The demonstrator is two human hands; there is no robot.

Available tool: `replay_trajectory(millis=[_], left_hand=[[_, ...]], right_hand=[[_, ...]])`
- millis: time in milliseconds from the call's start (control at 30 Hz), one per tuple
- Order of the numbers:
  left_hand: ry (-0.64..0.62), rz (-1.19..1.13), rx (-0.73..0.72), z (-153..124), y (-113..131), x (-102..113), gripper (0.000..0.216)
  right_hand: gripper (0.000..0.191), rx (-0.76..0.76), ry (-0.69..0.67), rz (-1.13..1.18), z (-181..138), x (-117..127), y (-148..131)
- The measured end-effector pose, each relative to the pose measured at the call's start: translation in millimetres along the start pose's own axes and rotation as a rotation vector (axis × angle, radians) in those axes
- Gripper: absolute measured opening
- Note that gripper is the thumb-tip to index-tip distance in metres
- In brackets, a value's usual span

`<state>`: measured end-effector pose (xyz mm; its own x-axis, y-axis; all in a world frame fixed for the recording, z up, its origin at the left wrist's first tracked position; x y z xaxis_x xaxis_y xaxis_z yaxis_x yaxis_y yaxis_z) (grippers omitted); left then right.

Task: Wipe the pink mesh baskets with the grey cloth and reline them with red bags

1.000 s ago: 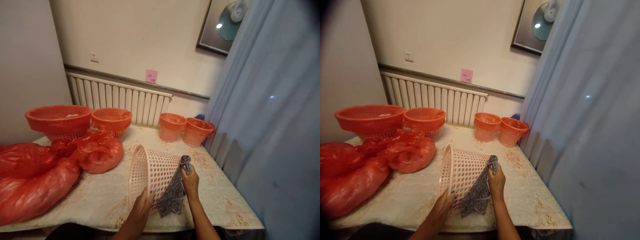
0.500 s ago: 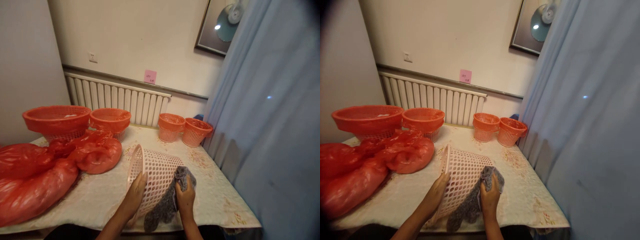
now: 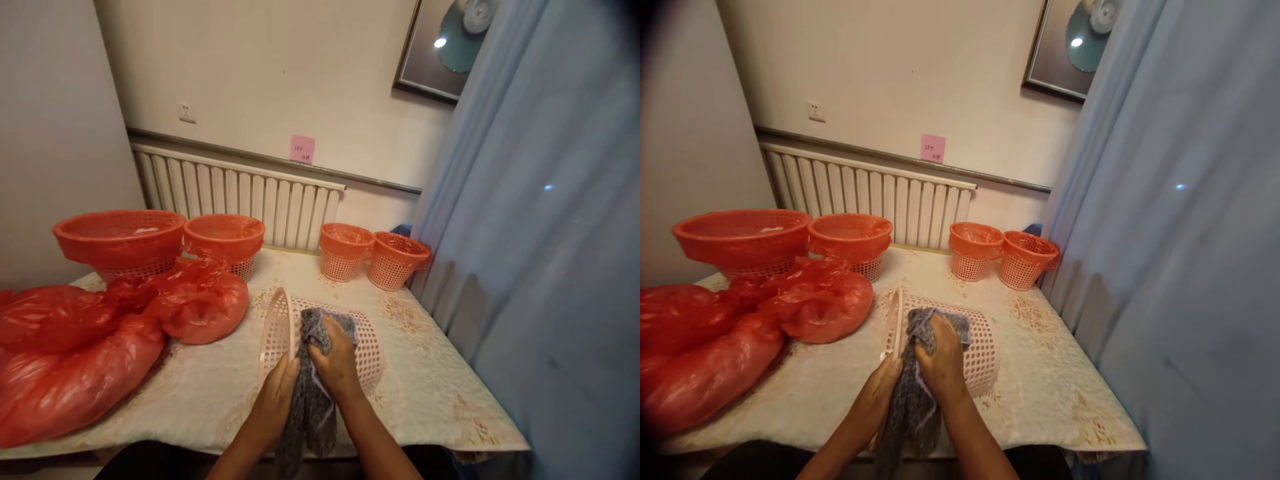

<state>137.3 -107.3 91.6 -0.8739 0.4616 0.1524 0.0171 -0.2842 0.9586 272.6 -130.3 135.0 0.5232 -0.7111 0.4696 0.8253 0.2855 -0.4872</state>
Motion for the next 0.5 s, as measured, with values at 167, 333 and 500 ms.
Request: replay_trajectory(millis=[167, 333, 500], left_hand=[[-0.001, 0.019, 0.060, -5, -3, -3, 0.052], [-0.028, 0.011, 0.082, -7, -1, -5, 0.052], [-0.045, 0.021, 0.068, -8, 0, -3, 0.052]], right_hand=[[0.030, -0.286, 0.012, -0.093, 12, 22, 62], [0.032, -0.488, 0.111, -0.235, -4, 55, 117], [0.043, -0.581, 0.283, -0.246, -47, 65, 131]])
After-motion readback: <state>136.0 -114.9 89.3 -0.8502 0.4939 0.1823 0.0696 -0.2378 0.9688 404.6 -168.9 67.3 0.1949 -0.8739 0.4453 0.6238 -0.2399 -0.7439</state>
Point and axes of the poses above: each hand's wrist, its own z-axis towards the middle knuckle, its own x-axis out of the back of the hand, y = z × x, the point moved 5 cm from there along z, towards the middle knuckle
